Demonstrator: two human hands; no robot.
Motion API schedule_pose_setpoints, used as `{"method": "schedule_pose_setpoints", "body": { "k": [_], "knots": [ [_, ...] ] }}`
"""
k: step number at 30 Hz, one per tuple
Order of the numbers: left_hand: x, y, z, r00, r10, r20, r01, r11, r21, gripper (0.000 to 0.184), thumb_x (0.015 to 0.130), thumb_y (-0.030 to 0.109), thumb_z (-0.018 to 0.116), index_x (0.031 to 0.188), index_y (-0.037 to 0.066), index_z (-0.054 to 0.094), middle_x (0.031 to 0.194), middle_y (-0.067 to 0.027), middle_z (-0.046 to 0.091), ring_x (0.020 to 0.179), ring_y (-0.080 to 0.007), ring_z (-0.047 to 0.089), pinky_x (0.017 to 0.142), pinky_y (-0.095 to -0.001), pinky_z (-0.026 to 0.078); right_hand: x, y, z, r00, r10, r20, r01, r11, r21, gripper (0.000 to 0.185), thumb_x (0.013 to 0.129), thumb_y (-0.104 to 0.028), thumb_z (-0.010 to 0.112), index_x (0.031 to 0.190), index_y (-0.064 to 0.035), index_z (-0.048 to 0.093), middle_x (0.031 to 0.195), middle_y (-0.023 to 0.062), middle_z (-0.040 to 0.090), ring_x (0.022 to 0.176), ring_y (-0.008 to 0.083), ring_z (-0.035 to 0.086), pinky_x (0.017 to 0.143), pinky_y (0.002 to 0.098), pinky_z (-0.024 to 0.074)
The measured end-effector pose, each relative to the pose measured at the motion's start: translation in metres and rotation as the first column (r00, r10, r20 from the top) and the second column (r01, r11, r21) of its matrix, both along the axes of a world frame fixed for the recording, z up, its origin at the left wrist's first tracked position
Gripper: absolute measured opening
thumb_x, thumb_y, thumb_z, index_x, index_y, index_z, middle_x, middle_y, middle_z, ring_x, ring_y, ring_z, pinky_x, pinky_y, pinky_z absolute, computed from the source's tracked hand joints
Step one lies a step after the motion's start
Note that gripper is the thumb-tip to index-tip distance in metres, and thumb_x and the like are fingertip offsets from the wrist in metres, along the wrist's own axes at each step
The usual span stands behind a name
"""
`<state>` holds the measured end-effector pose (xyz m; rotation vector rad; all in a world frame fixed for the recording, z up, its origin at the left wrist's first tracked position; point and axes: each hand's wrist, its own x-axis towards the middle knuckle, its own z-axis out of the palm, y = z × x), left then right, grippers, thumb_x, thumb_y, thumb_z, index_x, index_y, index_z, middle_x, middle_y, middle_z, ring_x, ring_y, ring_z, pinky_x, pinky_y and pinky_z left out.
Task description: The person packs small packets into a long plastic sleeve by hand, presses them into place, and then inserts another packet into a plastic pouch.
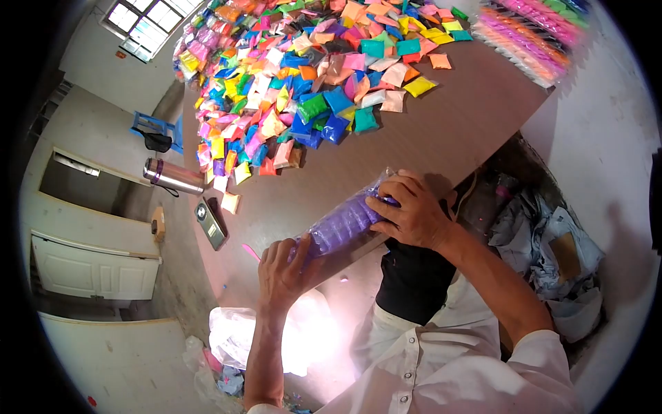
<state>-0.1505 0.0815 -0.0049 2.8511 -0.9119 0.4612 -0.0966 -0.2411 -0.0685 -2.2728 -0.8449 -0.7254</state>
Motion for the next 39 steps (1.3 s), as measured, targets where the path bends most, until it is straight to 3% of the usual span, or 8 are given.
{"method": "schedule_pose_setpoints", "body": {
  "k": [2, 6, 11, 18, 21, 23, 29, 39],
  "knots": [
    [-0.007, 0.002, 0.000, 0.998, 0.008, 0.063, -0.012, 0.997, 0.079, 0.055, 0.084, 0.024, 0.088, 0.132, 0.006, 0.069, 0.110, -0.0136, 0.067, 0.103, -0.0335, 0.066, 0.086, -0.0478, 0.056, -0.005, 0.002, 0.000, 1.000, -0.030, 0.007, 0.030, 0.999, -0.029, 0.045, 0.082, -0.039, 0.088, 0.118, -0.0150, 0.076, 0.121, 0.0064, 0.062, 0.126, 0.0281, 0.054, 0.117, 0.0490, 0.0384],
    [-0.025, 0.017, -0.022, 0.993, 0.021, 0.118, -0.029, 0.998, 0.062, 0.050, 0.087, 0.021, 0.085, 0.130, 0.003, 0.069, 0.117, -0.0165, 0.067, 0.109, -0.0368, 0.066, 0.091, -0.0483, 0.056, -0.011, 0.004, -0.003, 0.995, -0.101, 0.003, 0.101, 0.995, -0.015, 0.044, 0.083, -0.039, 0.087, 0.120, -0.0173, 0.076, 0.125, 0.0059, 0.061, 0.126, 0.0269, 0.055, 0.116, 0.0494, 0.0363],
    [-0.041, 0.028, -0.040, 0.993, 0.105, 0.052, -0.099, 0.989, -0.114, 0.043, 0.090, 0.012, 0.081, 0.128, -0.002, 0.067, 0.128, -0.0187, 0.065, 0.118, -0.0401, 0.064, 0.100, -0.0521, 0.055, -0.013, 0.005, -0.007, 0.991, -0.129, 0.018, 0.129, 0.992, -0.002, 0.045, 0.082, -0.037, 0.088, 0.120, -0.0171, 0.076, 0.127, 0.0060, 0.061, 0.126, 0.0278, 0.056, 0.112, 0.0491, 0.0392],
    [-0.047, 0.019, -0.040, 0.991, 0.124, 0.056, -0.109, 0.969, -0.223, 0.049, 0.088, 0.005, 0.080, 0.134, 0.003, 0.065, 0.138, -0.0202, 0.063, 0.124, -0.0443, 0.062, 0.104, -0.0513, 0.054, -0.027, -0.003, -0.006, 0.992, -0.124, 0.009, 0.124, 0.992, -0.003, 0.052, 0.077, -0.032, 0.089, 0.125, -0.0159, 0.075, 0.130, 0.0083, 0.060, 0.124, 0.0288, 0.057, 0.107, 0.0473, 0.0449],
    [-0.049, 0.016, -0.037, 0.979, 0.191, 0.076, -0.179, 0.973, -0.143, 0.048, 0.088, 0.004, 0.079, 0.134, 0.005, 0.065, 0.141, -0.0204, 0.062, 0.130, -0.0439, 0.060, 0.108, -0.0496, 0.053, -0.030, -0.008, -0.011, 0.994, -0.110, 0.001, 0.110, 0.994, 0.007, 0.055, 0.078, -0.030, 0.087, 0.129, -0.0139, 0.072, 0.132, 0.0091, 0.060, 0.125, 0.0297, 0.057, 0.107, 0.0468, 0.0459],
    [-0.051, 0.021, -0.042, 0.966, 0.247, -0.079, -0.259, 0.938, -0.230, 0.048, 0.089, 0.004, 0.077, 0.136, 0.007, 0.065, 0.145, -0.0204, 0.060, 0.135, -0.0425, 0.059, 0.110, -0.0485, 0.052, -0.033, -0.012, -0.013, 0.995, -0.102, 0.001, 0.102, 0.995, 0.021, 0.057, 0.079, -0.029, 0.086, 0.131, -0.0128, 0.071, 0.133, 0.0094, 0.060, 0.125, 0.0303, 0.057, 0.107, 0.0469, 0.0465],
    [-0.050, 0.021, -0.043, 0.961, 0.240, -0.134, -0.274, 0.887, -0.371, 0.030, 0.099, 0.006, 0.072, 0.128, 0.003, 0.070, 0.136, -0.0235, 0.068, 0.124, -0.0427, 0.068, 0.101, -0.0455, 0.058, -0.038, -0.027, -0.011, 1.000, -0.019, -0.013, 0.019, 1.000, -0.005, 0.065, 0.077, -0.029, 0.085, 0.137, -0.0124, 0.066, 0.139, 0.0117, 0.058, 0.129, 0.0326, 0.056, 0.108, 0.0479, 0.0472],
    [0.005, -0.017, 0.012, 0.975, 0.193, -0.114, -0.222, 0.900, -0.374, 0.030, 0.098, -0.002, 0.067, 0.128, 0.001, 0.070, 0.135, -0.0226, 0.069, 0.122, -0.0405, 0.070, 0.099, -0.0445, 0.060, -0.032, -0.065, -0.013, 0.998, -0.070, 0.000, 0.070, 0.996, 0.055, 0.054, 0.081, -0.022, 0.083, 0.132, -0.0114, 0.069, 0.139, 0.0090, 0.060, 0.135, 0.0291, 0.054, 0.110, 0.0472, 0.0478]
  ]
}}
